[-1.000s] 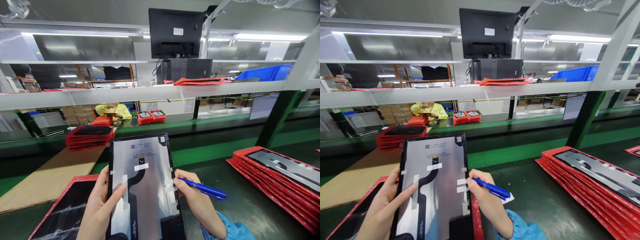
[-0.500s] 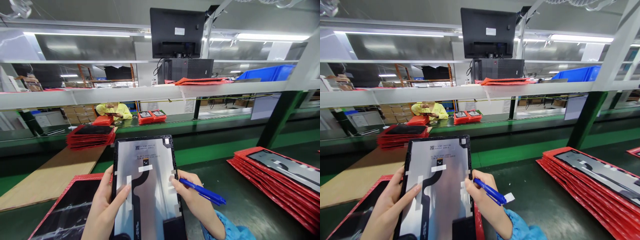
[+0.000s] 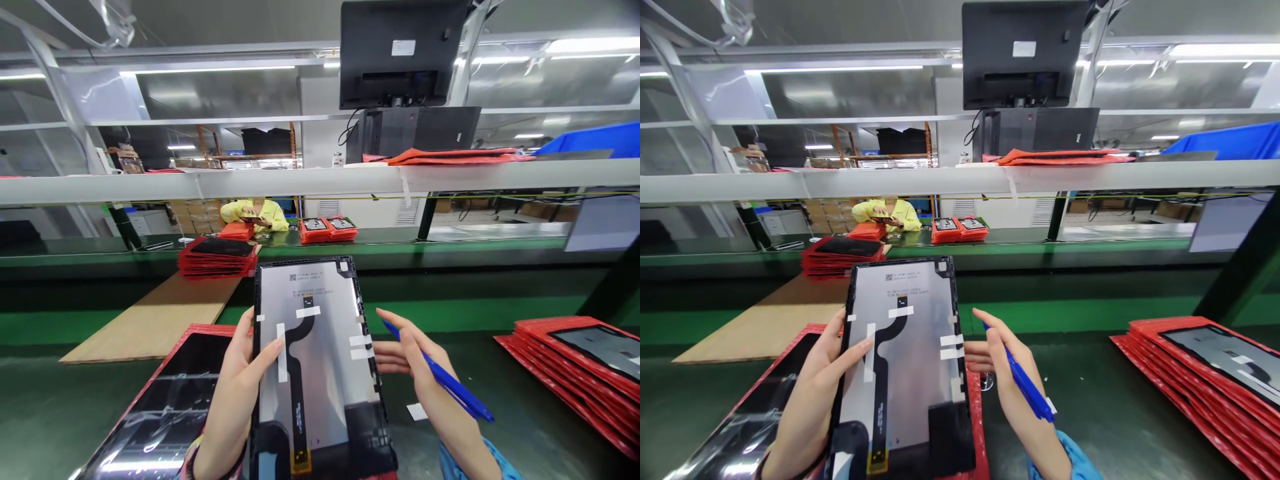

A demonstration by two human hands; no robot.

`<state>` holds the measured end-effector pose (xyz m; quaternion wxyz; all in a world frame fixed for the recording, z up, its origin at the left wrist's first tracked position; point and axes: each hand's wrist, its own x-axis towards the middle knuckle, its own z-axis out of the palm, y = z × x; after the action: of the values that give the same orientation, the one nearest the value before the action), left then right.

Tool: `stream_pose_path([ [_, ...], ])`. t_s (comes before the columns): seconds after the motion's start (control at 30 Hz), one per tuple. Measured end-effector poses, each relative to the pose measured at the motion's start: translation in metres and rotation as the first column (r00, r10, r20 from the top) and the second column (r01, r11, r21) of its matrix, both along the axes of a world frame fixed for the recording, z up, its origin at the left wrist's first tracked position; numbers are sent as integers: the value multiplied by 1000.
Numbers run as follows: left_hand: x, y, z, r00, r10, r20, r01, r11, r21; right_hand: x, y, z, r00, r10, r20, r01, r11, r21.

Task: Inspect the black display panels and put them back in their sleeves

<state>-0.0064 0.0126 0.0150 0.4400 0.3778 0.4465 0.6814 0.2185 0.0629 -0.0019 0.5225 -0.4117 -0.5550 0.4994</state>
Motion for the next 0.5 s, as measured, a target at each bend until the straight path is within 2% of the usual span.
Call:
stream_pose_path([
  [0.1, -3, 2, -2, 998, 52, -24, -51, 998, 32, 5, -5, 5, 996, -61, 71, 53, 993, 108],
  [0.2, -4, 5, -4, 994, 85, -63, -82, 995, 61, 7, -11, 4, 982, -98, 162, 53, 963, 263],
  [0.27, -4, 7, -3, 993, 96, -71, -91, 994, 66, 5, -16, 1, 966, -148, 211, 57, 920, 388],
  [0.3, -4, 7, -3, 994, 93, -63, -90, 994, 60, 4, -19, -1, 951, -193, 241, 61, 881, 468],
  [0.37, -4, 8, -2, 996, 79, -31, -78, 996, 40, -1, -26, -2, 914, -279, 295, 18, 753, 657],
  [0.4, -4, 9, -1, 998, 69, -15, -68, 997, 31, -4, -29, -1, 901, -291, 323, -54, 663, 747],
  [0.43, -4, 9, -1, 998, 59, 0, -59, 998, 26, -7, -33, 0, 890, -276, 363, -157, 561, 813],
  [0.5, -3, 9, 0, 999, 36, 27, -37, 999, 22, -14, -38, 4, 858, -209, 470, -375, 373, 849],
])
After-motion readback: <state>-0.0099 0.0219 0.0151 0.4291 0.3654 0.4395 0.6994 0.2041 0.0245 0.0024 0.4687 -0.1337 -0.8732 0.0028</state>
